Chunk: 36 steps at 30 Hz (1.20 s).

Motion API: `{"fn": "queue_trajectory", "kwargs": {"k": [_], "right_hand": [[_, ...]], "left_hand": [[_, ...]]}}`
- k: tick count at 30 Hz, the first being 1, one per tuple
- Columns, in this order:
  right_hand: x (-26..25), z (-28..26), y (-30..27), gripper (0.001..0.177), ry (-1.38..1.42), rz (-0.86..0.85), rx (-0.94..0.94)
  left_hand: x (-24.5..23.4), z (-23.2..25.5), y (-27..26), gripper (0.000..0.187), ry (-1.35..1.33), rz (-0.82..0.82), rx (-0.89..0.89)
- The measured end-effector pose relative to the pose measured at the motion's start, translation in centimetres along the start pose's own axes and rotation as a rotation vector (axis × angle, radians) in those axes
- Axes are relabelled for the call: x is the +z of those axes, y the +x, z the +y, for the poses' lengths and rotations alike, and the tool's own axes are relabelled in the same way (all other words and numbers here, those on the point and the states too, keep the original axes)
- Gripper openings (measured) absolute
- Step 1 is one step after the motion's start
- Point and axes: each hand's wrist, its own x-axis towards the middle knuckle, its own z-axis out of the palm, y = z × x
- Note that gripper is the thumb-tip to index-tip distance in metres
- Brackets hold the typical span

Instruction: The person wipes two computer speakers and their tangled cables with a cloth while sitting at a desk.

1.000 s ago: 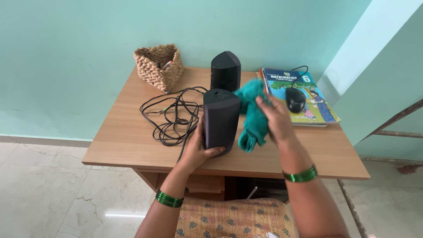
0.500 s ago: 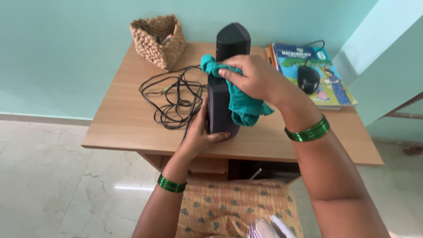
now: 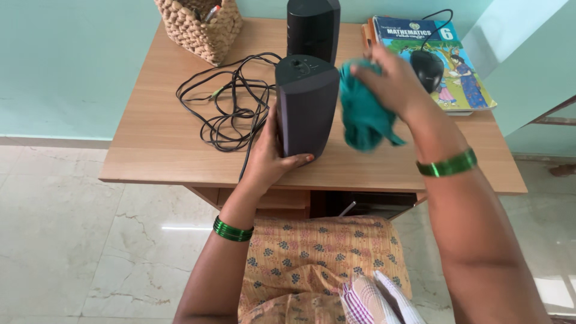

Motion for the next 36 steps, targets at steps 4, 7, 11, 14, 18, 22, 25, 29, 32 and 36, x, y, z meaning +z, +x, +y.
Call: {"fn": "queue_trajectory", "kwargs": {"k": [4,7,11,14,18,22,25,29,32,36], "right_hand": [[0.7,0.4,-3.0,0.039,-0.437,-0.301,0.139],[1.7,0.1,-3.6,0.041,-0.553,-0.35,0.247],[3.8,0.3,-5.3,0.047,-0.573,-0.235,0.366],[3.9,2.2,-6.7,0.051,-0.221,-0.238,0.176],[3.1,3.7,-8.5,0.068,0.026,-0.388,-0.146],[4.0,2.9,-11.1,0.067,-0.141,-0.288,-0.23],[4.0,2.4,-12.4,0.06,-0.209,-0.173,-0.188],[3.0,1.4,-12.2,0.056,-0.137,0.014,-0.07],[2.6,-1.0,-12.1,0.053,0.206,0.231,-0.175],[2.3,-5.3,-11.5,0.056,0.165,0.416,-0.533]], "left_hand": [[0.5,0.0,-0.4,0.135,0.239,0.083,0.118],[1.1,-0.9,-0.6,0.136,0.374,0.119,0.195],[0.3,-2.5,-1.1,0.102,0.268,0.049,0.242],[-0.5,-3.1,-0.4,0.094,-0.071,-0.042,0.24],[-0.5,-2.2,-0.3,0.102,-0.27,-0.097,0.106],[0.0,-0.1,-0.4,0.107,0.036,0.014,0.02],[0.3,0.6,-0.5,0.107,0.254,0.086,0.05],[1.1,0.5,-0.7,0.108,0.51,0.143,0.074],[1.3,0.0,-0.6,0.104,0.53,0.13,0.072],[1.6,-1.2,-0.4,0.096,0.618,0.074,0.005]]}}
